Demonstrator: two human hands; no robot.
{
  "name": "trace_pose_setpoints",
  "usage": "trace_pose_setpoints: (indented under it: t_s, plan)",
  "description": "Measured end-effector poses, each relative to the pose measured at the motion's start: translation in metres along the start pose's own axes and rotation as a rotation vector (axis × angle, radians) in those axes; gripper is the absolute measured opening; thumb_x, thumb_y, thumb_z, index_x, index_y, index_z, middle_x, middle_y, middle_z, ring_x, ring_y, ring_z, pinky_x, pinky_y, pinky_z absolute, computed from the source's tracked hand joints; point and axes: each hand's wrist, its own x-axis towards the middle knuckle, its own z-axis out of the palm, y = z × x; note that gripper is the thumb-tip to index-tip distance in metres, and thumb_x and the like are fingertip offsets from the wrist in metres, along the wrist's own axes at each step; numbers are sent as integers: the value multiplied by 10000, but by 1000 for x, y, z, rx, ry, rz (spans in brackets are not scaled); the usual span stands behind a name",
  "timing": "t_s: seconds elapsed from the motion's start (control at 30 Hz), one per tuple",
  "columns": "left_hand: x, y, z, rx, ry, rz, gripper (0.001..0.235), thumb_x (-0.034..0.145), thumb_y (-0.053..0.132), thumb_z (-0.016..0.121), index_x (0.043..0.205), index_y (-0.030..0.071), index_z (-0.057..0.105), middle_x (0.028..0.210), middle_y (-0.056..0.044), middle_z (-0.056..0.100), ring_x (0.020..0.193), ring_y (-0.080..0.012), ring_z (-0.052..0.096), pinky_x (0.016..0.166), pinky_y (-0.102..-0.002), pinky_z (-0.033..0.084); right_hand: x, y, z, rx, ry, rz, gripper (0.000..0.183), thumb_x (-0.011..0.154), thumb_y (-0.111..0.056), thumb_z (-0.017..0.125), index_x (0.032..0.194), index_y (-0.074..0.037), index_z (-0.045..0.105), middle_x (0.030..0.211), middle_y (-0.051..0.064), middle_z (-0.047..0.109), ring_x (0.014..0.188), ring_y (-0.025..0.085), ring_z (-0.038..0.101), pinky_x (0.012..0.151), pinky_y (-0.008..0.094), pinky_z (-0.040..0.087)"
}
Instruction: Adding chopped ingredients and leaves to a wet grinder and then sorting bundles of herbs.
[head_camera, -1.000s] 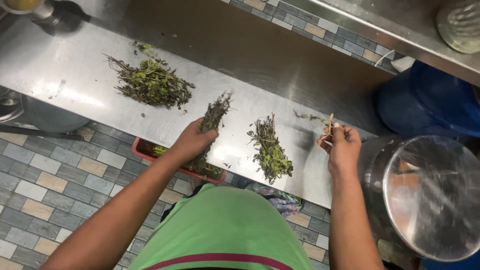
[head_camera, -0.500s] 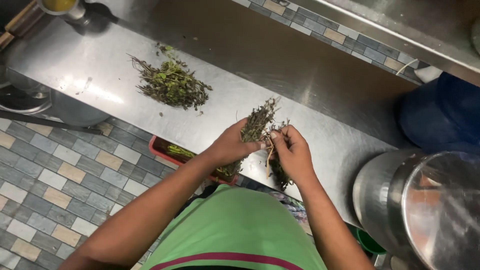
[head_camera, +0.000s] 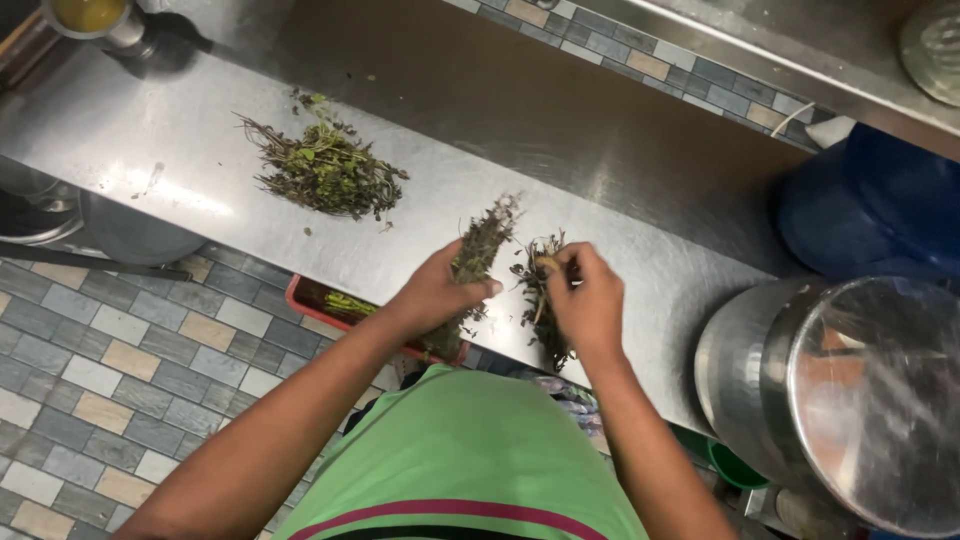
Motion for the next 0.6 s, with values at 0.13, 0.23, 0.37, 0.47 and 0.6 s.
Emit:
trace_pose_setpoints:
  t_s: [0.13, 0.23, 0.37, 0.47, 0.6]
  plan:
    - [-2, 2, -20, 258, 166, -64, 550, 834, 247, 796, 1309, 50, 603, 1001, -76, 736, 877, -164, 687, 803, -318, 563, 15, 63, -23, 55, 139, 198, 115, 931, -65, 710, 1026, -27, 659, 938, 108, 771, 826, 185, 777, 731, 320, 597]
    - [-3, -3, -37, 243, 248, -102, 535, 820, 225, 793, 1286, 38, 607, 997, -85, 741, 866, -179, 689, 796, -328, 562, 20, 124, -44, 1, 221, 267, 180, 924, -85, 729, 1083, -28, 665, 1015, 126, 767, 890, 207, 777, 770, 339, 594]
    - [-1, -11, -47, 80, 289, -156, 513, 819, 183, 761, 1269, 2, 596, 994, -118, 736, 838, -218, 690, 748, -350, 579, 10, 167, -57, -464, 201, 205, 509, 836, -74, 813, 1302, 3, 622, 1087, 275, 691, 930, 394, 671, 794, 456, 533]
    - [9, -29, -46, -107, 260, -208, 597, 814, 136, 759, 1333, 13, 490, 1008, -122, 708, 880, -206, 698, 769, -348, 598, -4, 158, -38, -271, 183, 276, 417, 875, -48, 706, 1275, -23, 592, 1171, 230, 698, 973, 343, 700, 849, 417, 554]
    - [22, -54, -41, -319, 212, -222, 594, 839, 135, 740, 1344, -33, 475, 1008, -123, 685, 882, -213, 696, 737, -366, 596, -24, 151, 2, -142, 17, 441, 390, 893, -79, 678, 1279, -81, 617, 1151, 157, 732, 968, 296, 734, 867, 374, 569]
